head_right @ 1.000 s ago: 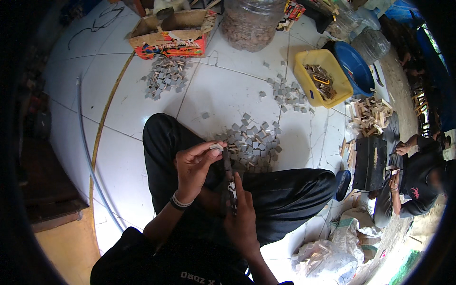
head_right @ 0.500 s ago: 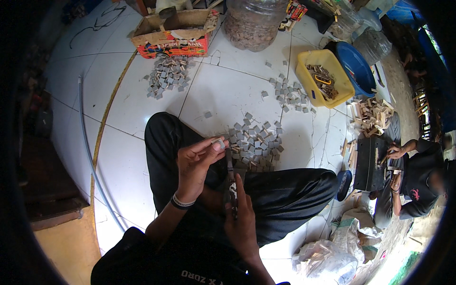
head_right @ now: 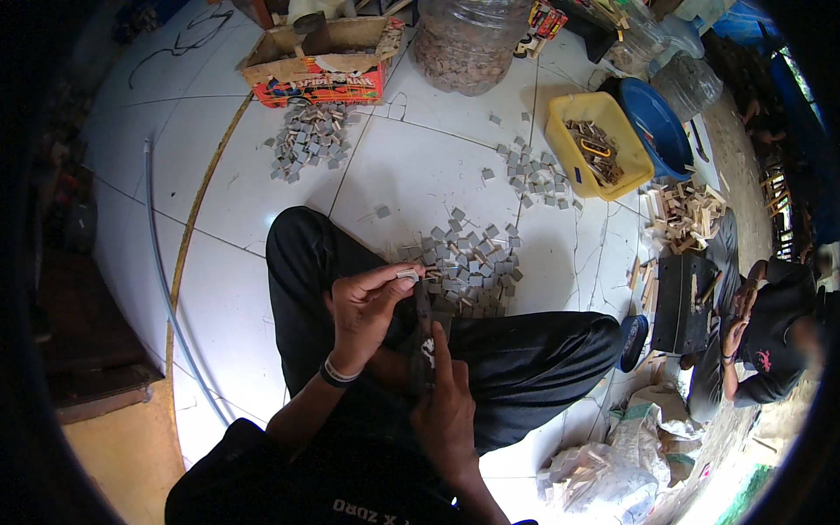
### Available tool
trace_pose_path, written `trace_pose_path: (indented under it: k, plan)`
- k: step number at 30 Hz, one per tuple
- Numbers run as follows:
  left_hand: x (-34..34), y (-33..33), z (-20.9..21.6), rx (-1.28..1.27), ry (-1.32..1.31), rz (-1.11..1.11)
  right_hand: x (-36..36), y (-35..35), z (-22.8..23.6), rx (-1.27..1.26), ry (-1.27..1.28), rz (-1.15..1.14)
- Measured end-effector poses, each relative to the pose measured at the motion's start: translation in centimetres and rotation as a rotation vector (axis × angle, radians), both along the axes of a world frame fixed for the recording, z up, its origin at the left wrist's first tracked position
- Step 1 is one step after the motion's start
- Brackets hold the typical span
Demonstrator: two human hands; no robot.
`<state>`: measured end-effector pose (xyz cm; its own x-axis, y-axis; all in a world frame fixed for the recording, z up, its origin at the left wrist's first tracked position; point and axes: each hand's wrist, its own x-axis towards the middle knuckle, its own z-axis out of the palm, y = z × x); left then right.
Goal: The person sits on the floor and repeatedly picks up small rectangular blocks, trims them with pliers, and places the trimmed pieces on the floor. The person continues this cycle for the duration of the clip.
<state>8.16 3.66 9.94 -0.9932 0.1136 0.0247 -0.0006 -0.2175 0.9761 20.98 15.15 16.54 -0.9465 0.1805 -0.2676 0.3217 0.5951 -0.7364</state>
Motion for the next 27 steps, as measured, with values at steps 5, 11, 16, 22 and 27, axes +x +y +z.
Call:
trace_pose_path:
  k: [5,11,16,22,27]
  plan:
    - [-0.2,-0.3,-0.1,-0.028,0.071,-0.008,-0.4,0.6,0.6,0.098,-0.017,0.038]
    - [-0.5,-0.7,0.1,0.066,-0.089,0.019,-0.7,1.1,-0.4,0.023,0.029,0.015]
    - [-1.6,-3.0,1.3,0.192,-0.390,-0.012,-0.3,1.7,-1.6,-0.155,0.022,-0.048]
    - [-1.1,-2.9,2.4,0.177,-0.421,-0.105,0.4,2.1,-2.2,-0.196,0.096,0.023]
    - [-0.8,-2.3,2.7,0.160,-0.405,-0.117,0.3,1.9,-2.2,-0.218,0.130,0.000]
